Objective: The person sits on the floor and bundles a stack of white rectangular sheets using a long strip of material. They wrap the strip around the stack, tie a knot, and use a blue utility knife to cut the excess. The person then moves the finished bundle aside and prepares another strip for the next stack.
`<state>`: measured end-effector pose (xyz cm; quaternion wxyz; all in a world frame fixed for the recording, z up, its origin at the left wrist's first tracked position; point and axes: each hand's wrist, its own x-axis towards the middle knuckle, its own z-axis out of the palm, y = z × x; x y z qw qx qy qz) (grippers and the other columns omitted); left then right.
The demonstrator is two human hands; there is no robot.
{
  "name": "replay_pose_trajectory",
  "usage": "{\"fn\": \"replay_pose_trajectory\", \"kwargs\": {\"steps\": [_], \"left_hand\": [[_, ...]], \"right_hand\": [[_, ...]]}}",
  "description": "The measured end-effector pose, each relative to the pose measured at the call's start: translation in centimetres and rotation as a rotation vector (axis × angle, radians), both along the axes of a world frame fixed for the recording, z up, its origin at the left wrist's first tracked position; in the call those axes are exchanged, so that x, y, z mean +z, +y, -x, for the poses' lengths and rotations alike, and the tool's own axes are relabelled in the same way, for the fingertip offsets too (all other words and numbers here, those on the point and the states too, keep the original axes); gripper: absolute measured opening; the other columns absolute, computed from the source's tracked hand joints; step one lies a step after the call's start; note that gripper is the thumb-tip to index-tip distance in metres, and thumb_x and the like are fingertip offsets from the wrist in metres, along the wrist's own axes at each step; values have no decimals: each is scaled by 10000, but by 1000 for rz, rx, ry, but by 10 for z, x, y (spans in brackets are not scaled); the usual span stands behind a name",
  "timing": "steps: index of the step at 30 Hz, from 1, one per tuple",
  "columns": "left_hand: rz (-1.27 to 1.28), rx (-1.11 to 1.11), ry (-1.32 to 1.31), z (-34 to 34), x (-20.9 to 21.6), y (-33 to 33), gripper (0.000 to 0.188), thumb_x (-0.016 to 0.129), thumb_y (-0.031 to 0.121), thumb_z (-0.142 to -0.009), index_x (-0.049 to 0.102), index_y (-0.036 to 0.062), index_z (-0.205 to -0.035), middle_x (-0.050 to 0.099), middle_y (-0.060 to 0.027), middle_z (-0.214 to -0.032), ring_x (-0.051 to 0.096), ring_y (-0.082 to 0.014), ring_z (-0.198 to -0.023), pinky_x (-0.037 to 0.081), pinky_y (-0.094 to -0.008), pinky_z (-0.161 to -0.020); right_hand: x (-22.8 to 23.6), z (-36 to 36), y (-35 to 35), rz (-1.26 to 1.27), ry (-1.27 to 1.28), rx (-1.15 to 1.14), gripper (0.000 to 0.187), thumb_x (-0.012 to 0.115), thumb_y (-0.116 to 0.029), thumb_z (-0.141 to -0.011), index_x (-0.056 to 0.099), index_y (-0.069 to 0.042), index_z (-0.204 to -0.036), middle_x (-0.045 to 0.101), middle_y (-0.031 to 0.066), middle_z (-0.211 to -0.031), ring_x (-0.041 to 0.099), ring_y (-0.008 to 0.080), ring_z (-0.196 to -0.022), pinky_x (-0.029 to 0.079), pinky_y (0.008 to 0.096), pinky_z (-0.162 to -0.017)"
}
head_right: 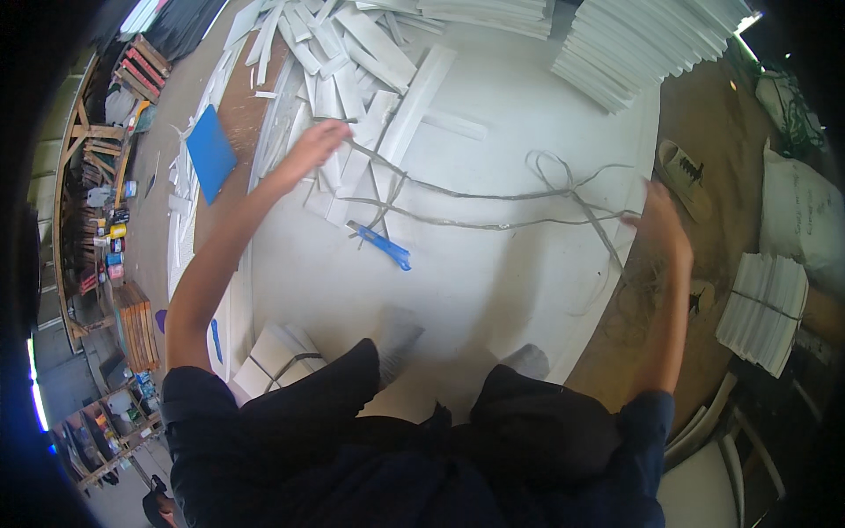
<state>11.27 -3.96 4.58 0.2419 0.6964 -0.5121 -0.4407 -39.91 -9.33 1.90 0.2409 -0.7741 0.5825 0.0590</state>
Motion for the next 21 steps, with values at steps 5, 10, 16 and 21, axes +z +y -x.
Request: {"fn": "replay_pose_trajectory", "kwargs": {"steps": [5, 10, 16, 21], "left_hand": [[260, -498, 162, 65, 6, -20, 127, 492, 140, -853, 480, 55, -946, 598, -21, -831, 560, -135, -828, 405, -264, -776], [226, -507, 164, 123, 17, -19, 139, 497, 124, -850, 430, 68, -959, 618, -37, -783, 568, -164, -806, 402, -270, -753], [289, -531, 83, 88, -9, -12, 211, 546, 201, -845, 558, -7, -809, 558, -37, -641, 501, -103, -637, 383, -244, -568], [349, -228, -65, -56, -23, -7, 276, 546, 216, -858, 569, -46, -771, 444, 40, -613, 369, -51, -597, 341, -229, -527]], "right_hand": [[25, -185, -1, -29, -682, 363, 736, 667, -302, -734, 282, -51, -1309, 322, 171, -1316, 325, 290, -1221, 276, 348, -1008], [15, -184, -1, -415, -835, 236, 363, 631, -238, -773, 533, -29, -1054, 577, 90, -921, 531, 188, -906, 419, 297, -762], [42, -79, 28, -422, -660, -27, 236, 517, -236, -869, 586, -14, -834, 442, -27, -598, 386, 54, -534, 340, 215, -496], [78, 52, 54, -331, -622, -403, 292, 509, -305, -866, 568, -61, -719, 325, -79, -552, 284, 34, -488, 221, 211, -439]]}}
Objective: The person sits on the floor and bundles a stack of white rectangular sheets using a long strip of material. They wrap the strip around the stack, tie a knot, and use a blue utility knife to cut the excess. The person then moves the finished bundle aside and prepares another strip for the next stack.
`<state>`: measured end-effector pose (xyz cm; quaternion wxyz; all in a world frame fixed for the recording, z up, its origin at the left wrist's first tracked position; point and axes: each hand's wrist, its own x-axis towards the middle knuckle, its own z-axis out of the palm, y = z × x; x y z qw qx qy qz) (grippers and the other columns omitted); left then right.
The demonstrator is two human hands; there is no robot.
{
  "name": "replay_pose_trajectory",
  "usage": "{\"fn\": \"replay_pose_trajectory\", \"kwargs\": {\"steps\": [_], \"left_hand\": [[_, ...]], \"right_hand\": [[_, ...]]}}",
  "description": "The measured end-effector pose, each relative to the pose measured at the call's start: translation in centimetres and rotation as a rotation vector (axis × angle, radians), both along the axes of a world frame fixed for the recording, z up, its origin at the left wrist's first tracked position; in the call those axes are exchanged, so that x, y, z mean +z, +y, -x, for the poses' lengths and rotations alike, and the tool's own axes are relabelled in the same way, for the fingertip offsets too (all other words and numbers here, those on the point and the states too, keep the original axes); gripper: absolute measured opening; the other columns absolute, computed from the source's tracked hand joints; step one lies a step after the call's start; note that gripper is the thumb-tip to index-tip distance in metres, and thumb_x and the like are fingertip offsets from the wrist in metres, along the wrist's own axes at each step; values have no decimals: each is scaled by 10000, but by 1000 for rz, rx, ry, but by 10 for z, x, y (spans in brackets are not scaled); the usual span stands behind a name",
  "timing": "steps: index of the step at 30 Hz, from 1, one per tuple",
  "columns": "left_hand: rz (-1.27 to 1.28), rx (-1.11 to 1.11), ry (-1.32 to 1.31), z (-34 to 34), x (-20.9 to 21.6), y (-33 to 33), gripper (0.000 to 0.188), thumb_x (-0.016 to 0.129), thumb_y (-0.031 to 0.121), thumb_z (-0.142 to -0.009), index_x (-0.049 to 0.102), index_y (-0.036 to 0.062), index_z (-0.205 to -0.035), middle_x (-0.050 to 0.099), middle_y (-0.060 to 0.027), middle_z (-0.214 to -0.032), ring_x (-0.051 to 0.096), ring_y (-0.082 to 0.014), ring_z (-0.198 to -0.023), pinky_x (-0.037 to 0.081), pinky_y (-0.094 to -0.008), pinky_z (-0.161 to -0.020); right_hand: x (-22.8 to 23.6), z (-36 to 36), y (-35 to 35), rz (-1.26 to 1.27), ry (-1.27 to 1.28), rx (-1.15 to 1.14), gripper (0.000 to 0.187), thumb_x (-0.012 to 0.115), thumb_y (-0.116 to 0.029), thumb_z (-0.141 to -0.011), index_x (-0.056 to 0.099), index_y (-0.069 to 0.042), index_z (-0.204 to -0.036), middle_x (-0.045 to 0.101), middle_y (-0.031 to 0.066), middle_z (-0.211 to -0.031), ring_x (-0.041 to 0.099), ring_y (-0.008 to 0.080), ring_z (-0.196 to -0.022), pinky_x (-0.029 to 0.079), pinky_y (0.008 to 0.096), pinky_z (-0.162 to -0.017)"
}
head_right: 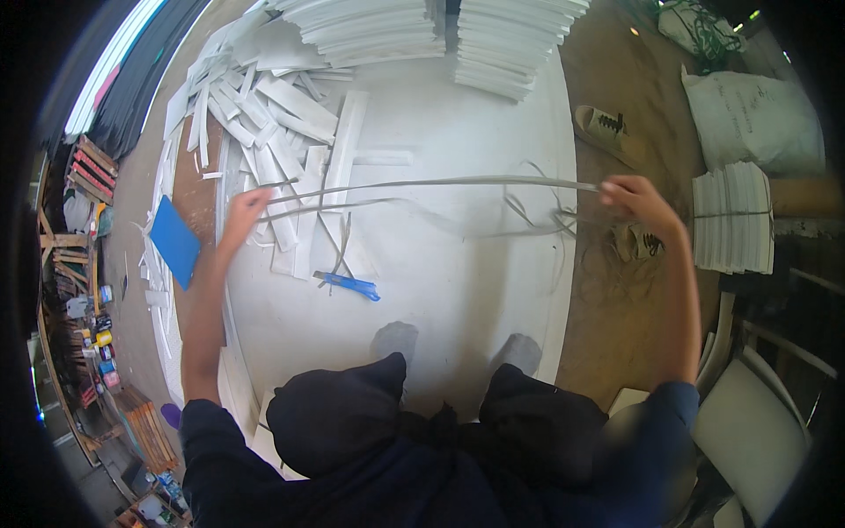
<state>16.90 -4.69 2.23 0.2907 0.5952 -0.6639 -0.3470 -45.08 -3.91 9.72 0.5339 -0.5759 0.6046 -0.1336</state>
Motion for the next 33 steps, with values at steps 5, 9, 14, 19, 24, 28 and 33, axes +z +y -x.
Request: {"fn": "replay_pose_trajectory", "kwargs": {"steps": [5, 9, 14, 19, 24, 28, 33], "left_hand": [[34, 426, -391, -120, 56, 9, 272, 553, 236, -848, 588, -21, -766, 460, -2, -628, 400, -48, -621, 349, -216, -546], [118, 629, -791, -172, 78, 3, 330, 530, 344, -831, 616, 26, -823, 541, -76, -656, 518, -151, -644, 408, -285, -597], [67, 382, -1278, -58, 50, -43, 468, 463, 510, -799, 588, 141, -1058, 491, -123, -1173, 372, -263, -1152, 297, -437, -933], [439, -299, -428, 125, 1, -60, 573, 609, 430, -750, 477, 64, -1170, 385, -144, -1258, 310, -299, -1203, 203, -448, -1003], [378, -615, -345, 227, -29, -15, 700, 631, 422, -724, 339, 112, -1280, 359, -120, -1303, 321, -257, -1220, 113, -500, -1034], [-22, -726, -345, 186, -70, -19, 602, 632, 351, -737, 388, 151, -1249, 567, -99, -1042, 546, -245, -955, 331, -431, -914], [-245, -463, -531, 85, -65, 3, 461, 607, 271, -760, 443, 112, -1160, 588, -97, -932, 578, -288, -805, 455, -374, -698]], "right_hand": [[37, 82, 10, 157, 205, -145, 296, 524, -316, -860, 562, -59, -718, 329, -80, -545, 279, 25, -479, 215, 211, -431], [33, 76, -8, 241, 241, -219, 309, 540, -326, -849, 582, -41, -736, 355, -71, -544, 307, 31, -479, 236, 215, -433], [-7, 32, -25, 354, 348, -135, 322, 555, -302, -837, 592, 0, -733, 406, -36, -561, 351, 44, -515, 280, 221, -472], [-1, -3, -22, 467, 307, -153, 315, 552, -273, -840, 579, 22, -731, 411, -21, -577, 353, 56, -567, 291, 222, -507], [56, 6, 2, 594, 179, -335, 269, 527, -280, -865, 582, -33, -774, 341, -65, -578, 290, 33, -539, 241, 209, -482], [79, 137, 38, 707, -41, -801, 238, 538, -280, -863, 593, -60, -936, 337, -75, -643, 290, 32, -560, 236, 190, -509], [52, 290, 113, 640, -714, -1034, 90, 456, -150, -913, 475, -64, -895, 278, -40, -628, 242, 68, -541, 273, 221, -498]]}}
